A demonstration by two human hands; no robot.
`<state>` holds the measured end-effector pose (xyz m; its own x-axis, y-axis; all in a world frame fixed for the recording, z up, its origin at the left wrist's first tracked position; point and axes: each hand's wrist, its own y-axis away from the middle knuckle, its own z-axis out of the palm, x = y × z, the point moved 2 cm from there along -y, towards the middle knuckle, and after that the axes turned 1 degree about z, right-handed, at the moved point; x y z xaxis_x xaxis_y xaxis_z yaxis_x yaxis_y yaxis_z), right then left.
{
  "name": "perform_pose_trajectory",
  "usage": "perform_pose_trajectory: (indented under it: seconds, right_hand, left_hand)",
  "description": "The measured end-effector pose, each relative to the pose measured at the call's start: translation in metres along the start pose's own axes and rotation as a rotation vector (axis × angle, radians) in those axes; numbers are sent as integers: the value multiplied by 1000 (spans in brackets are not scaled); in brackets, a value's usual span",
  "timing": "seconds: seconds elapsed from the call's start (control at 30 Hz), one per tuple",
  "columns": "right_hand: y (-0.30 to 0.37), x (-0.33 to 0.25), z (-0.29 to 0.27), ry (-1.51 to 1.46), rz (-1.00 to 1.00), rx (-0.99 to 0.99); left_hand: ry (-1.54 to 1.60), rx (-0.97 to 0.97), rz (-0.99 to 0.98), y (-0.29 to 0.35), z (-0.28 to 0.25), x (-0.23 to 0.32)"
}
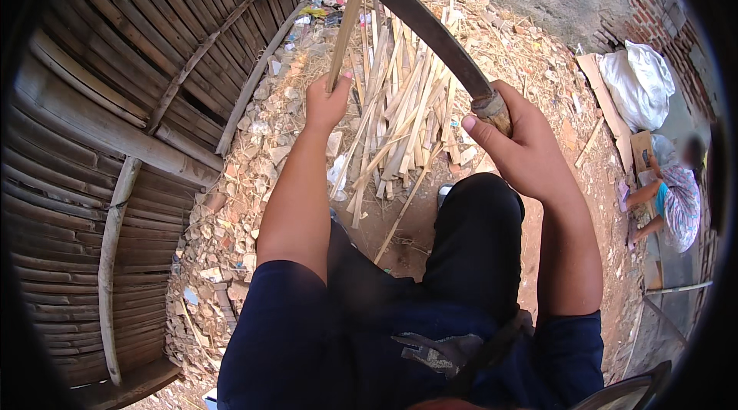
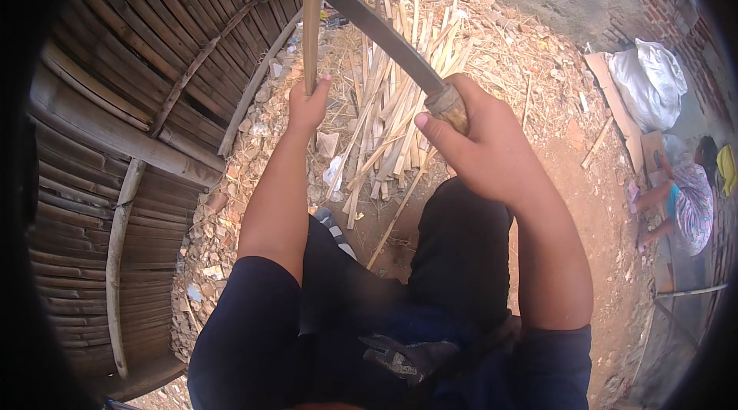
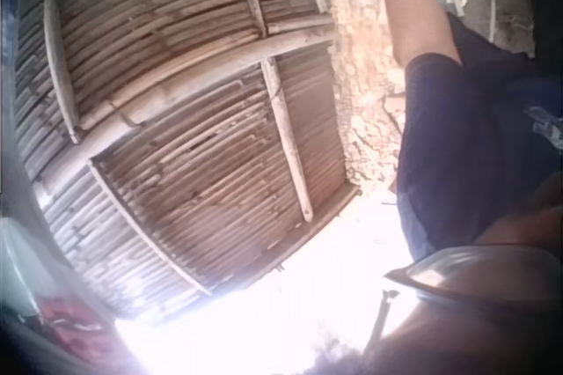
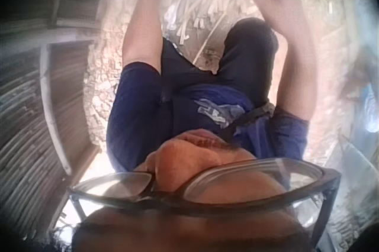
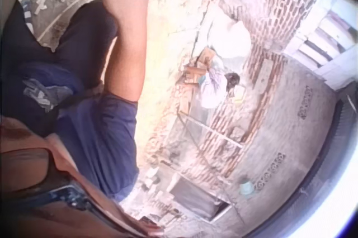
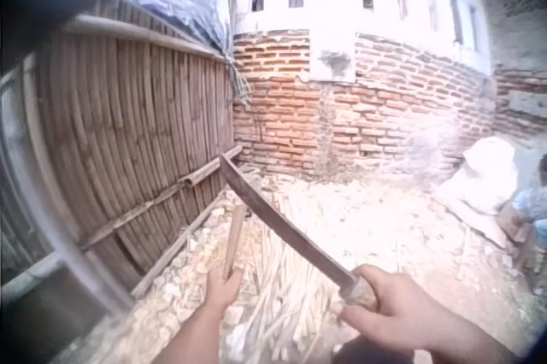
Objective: The person uses a machete to split thin bamboo strips into smaller pieces. They hold the bamboo with one hand and strike it with the machete in the other, repeating the process on multiple strips.
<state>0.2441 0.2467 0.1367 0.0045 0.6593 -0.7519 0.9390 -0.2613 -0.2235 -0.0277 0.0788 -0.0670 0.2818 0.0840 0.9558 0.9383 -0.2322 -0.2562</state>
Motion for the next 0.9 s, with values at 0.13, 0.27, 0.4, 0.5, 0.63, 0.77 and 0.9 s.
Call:
perform_pose_trajectory:
  seconds: [0.13, 0.27, 0.4, 0.5, 0.63, 0.77, 0.9]
  right_hand:
    - [0, -21, -20, 120, -36, 1]
    - [8, -37, -25, -47, -122, 53]
    - [-4, -21, -10, 55, -51, -83]
    - [7, -36, -19, 80, -85, 17]
    - [13, -51, -32, 38, -134, 36]
    - [-4, -23, -14, 96, -50, -83]
    - [13, -43, -31, 133, -61, 35]
  left_hand:
    - [-26, -23, 43, 5, 2, 27]
    - [94, -97, 86, 8, 5, 48]
    - [100, -49, 108, 12, 10, 5]
    - [77, -50, 68, 14, 10, 33]
    - [83, -101, 58, 12, -7, 64]
    - [54, -55, 39, 9, 0, 5]
    - [55, -115, 52, 8, 15, 37]
